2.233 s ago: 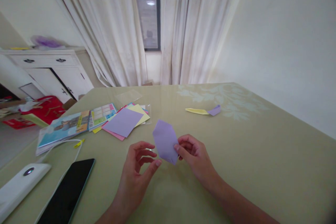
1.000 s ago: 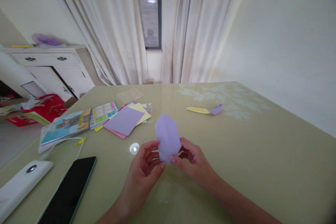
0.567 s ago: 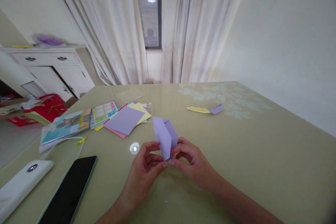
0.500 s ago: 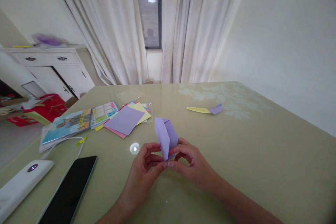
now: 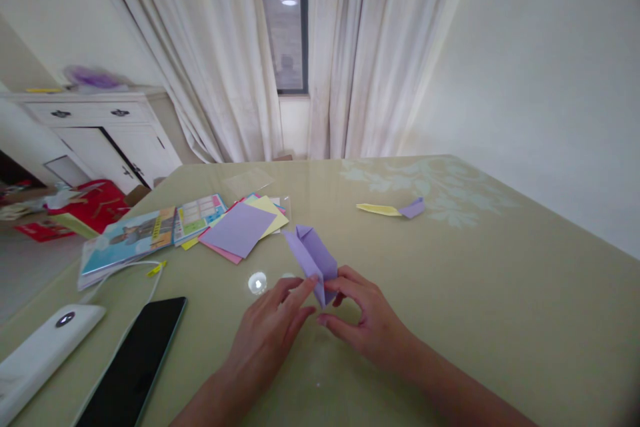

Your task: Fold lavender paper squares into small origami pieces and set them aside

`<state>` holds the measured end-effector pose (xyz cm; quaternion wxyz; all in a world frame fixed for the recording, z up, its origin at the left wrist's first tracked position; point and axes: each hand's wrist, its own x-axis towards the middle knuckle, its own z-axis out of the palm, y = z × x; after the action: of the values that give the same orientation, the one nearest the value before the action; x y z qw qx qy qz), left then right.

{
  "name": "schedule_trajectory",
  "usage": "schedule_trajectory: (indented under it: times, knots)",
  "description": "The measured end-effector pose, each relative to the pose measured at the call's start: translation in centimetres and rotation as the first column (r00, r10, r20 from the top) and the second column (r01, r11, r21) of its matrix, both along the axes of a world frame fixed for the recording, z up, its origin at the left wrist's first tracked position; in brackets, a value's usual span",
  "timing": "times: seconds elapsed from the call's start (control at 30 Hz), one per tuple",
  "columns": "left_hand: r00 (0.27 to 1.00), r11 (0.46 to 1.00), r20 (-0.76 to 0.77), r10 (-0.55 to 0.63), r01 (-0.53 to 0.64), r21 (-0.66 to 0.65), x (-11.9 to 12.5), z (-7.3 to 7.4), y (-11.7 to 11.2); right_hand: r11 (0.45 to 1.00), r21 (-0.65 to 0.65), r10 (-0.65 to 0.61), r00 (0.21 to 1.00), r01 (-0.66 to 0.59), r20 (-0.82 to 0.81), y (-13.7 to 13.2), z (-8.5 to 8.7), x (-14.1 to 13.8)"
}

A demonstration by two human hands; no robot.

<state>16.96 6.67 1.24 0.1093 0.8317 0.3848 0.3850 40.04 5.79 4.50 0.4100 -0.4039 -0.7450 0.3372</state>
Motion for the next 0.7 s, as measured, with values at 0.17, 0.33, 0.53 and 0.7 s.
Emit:
schedule_trajectory:
  times: [0.17, 0.33, 0.53, 0.7]
  knots:
    - [0.97, 0.987, -0.244, -0.017, 0.056, 0.152, -0.5, 0.3, -0.2, 0.998, -0.004, 0.056, 0.997, -0.056, 0.057, -0.4, 0.5, -0.1]
    - [0.95, 0.957, -0.308, 0.048, 0.045, 0.287, -0.7, 1.1, -0.2, 0.997, -0.013, 0.071, 0.994, -0.07, 0.083, -0.6, 0.5, -0.1]
    - [0.952, 0.934, -0.277, 0.133, -0.027, 0.357, -0.5, 2.1, -0.2, 0.996, 0.085, 0.021, 0.997, -0.027, 0.076, -0.3, -0.3, 0.3]
    - [0.953, 0.928, -0.246, 0.175, -0.076, 0.365, -0.2, 2.1, -0.7, 0.989, 0.149, -0.039, 0.992, 0.021, 0.117, -0.4, -0.5, 0.5]
